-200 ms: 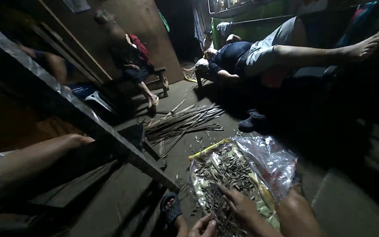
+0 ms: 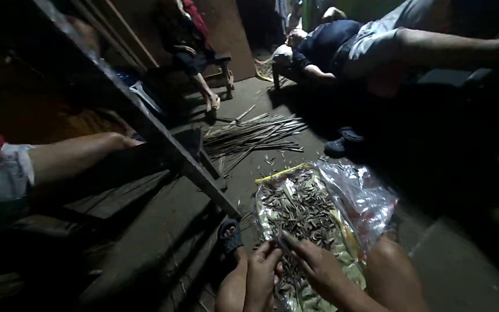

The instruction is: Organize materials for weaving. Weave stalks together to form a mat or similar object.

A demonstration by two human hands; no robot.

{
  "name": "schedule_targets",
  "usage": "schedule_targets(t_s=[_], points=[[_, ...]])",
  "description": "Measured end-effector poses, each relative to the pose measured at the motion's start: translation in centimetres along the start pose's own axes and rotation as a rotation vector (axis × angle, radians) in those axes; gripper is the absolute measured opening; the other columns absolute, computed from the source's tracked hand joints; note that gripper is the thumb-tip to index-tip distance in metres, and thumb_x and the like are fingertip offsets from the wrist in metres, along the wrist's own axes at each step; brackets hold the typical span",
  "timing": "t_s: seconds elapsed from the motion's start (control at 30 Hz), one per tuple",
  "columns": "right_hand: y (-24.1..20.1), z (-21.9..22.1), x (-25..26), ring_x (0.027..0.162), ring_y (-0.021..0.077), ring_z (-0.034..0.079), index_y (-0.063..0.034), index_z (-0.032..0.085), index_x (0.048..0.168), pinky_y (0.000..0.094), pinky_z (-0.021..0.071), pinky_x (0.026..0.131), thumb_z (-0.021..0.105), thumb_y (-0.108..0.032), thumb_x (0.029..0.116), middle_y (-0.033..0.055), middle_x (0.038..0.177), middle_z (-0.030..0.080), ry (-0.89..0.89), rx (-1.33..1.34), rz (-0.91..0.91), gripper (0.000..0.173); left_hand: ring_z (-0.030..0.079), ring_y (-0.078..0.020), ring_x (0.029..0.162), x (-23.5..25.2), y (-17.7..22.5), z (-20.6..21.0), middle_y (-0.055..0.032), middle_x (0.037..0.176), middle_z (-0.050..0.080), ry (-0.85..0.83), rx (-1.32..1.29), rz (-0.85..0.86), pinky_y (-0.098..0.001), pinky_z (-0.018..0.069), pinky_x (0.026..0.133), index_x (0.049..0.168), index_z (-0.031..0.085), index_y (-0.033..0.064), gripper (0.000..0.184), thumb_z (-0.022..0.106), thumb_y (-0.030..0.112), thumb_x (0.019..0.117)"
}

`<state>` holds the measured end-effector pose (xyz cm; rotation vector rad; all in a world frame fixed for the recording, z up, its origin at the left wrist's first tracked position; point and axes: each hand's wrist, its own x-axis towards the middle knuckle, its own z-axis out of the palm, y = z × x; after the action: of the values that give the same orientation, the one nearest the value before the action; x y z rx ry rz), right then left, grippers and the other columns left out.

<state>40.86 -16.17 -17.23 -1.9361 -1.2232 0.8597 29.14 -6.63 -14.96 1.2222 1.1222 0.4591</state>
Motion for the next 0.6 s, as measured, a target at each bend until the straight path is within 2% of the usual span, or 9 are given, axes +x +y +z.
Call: schedule_targets(t_s=[0.07,0.2,0.27,0.33,0.4,0.47,0.53,0.57,0.6], points=[[0.4,0.9,0.1,0.092,0.0389,0.070,-0.0218,0.053,0.151,0.0573,0.0557,0.078,0.048,-0.020,0.1064,0.0212,0.111,0.070,0.118,-0.033,-0.060,0.045,0.044,0.0020,0.045,-0.3,0.5,0.0,0.0005,0.070,0.061,-0.035,-0.082,-0.014,-0.0119,0.0352,0.040,0.109,0.065,-0.0020,0.013,0.053,-0.001,0.1024],[0.7,1.2,1.2,0.079,0.0382,0.071,-0.0238,0.059,0.146,0.0569,0.0575,0.067,0.056,-0.012,0.0994,0.0202,0.103,0.072,0.312,-0.166,-0.120,0.048,0.042,0.0014,0.046,-1.6,1.1,-0.6,-0.0002,0.075,0.060,-0.084,-0.136,-0.076,-0.0130,0.0350,0.041,0.131,0.060,-0.0026,0.028,0.050,0.002,0.1046],[0.2,0.8,1.7,0.086,0.0403,0.071,-0.0221,0.058,0.147,0.0595,0.0565,0.071,0.054,-0.010,0.1006,0.0213,0.110,0.071,0.314,-0.180,-0.085,0.048,0.041,0.0010,0.048,-2.6,1.2,-1.6,0.0012,0.076,0.059,-0.134,-0.113,-0.106,-0.0142,0.0345,0.043,0.134,0.060,0.0002,0.032,0.050,0.003,0.1048],[0.6,0.1,2.6,0.105,0.0424,0.068,-0.0176,0.051,0.152,0.0634,0.0520,0.088,0.048,-0.007,0.1035,0.0218,0.128,0.067,0.256,-0.144,-0.013,0.050,0.041,0.0011,0.048,-3.5,0.7,-2.9,0.0021,0.077,0.059,-0.189,-0.137,-0.148,-0.0143,0.0351,0.043,0.135,0.061,0.0023,0.032,0.050,0.004,0.1049],[2.0,-0.6,3.5,0.118,0.0420,0.063,-0.0118,0.048,0.153,0.0633,0.0467,0.099,0.044,-0.010,0.1064,0.0216,0.136,0.062,0.258,-0.101,0.004,0.047,0.041,0.0011,0.047,-4.4,0.0,-4.5,0.0024,0.077,0.059,-0.188,-0.179,-0.144,-0.0142,0.0348,0.043,0.134,0.062,0.0032,0.031,0.051,0.004,0.1045],[3.8,-1.2,4.0,0.126,0.0439,0.059,-0.0043,0.049,0.151,0.0640,0.0428,0.104,0.041,-0.016,0.1086,0.0236,0.142,0.058,0.317,-0.072,-0.051,0.044,0.043,0.0015,0.050,-4.9,-0.2,-6.8,0.0025,0.080,0.062,-0.082,-0.100,-0.017,-0.0147,0.0364,0.045,0.132,0.064,0.0024,0.031,0.052,0.002,0.1032],[5.5,-2.2,3.8,0.131,0.0433,0.055,-0.0004,0.047,0.151,0.0617,0.0393,0.110,0.040,-0.023,0.1097,0.0265,0.146,0.053,0.332,-0.033,-0.037,0.048,0.049,0.0008,0.056,-5.3,0.6,-10.0,-0.0017,0.094,0.066,0.101,0.057,0.173,-0.0166,0.0420,0.050,0.130,0.063,-0.0009,0.030,0.052,0.002,0.1027],[6.3,-2.8,3.4,0.128,0.0419,0.057,0.0006,0.044,0.152,0.0596,0.0414,0.107,0.039,-0.026,0.1099,0.0280,0.146,0.053,0.333,-0.018,-0.008,0.050,0.052,0.0003,0.059,-5.4,1.6,-11.9,-0.0043,0.099,0.066,0.200,0.112,0.277,-0.0169,0.0448,0.052,0.127,0.062,-0.0040,0.028,0.050,0.000,0.1025],[7.0,-3.6,3.0,0.116,0.0343,0.062,-0.0001,0.042,0.153,0.0531,0.0474,0.099,0.038,-0.028,0.1102,0.0265,0.139,0.058,0.336,-0.004,0.035,0.052,0.056,-0.0001,0.061,-5.8,3.0,-14.0,-0.0054,0.100,0.067,0.301,0.155,0.386,-0.0169,0.0483,0.055,0.124,0.062,-0.0056,0.026,0.050,0.000,0.1023]])
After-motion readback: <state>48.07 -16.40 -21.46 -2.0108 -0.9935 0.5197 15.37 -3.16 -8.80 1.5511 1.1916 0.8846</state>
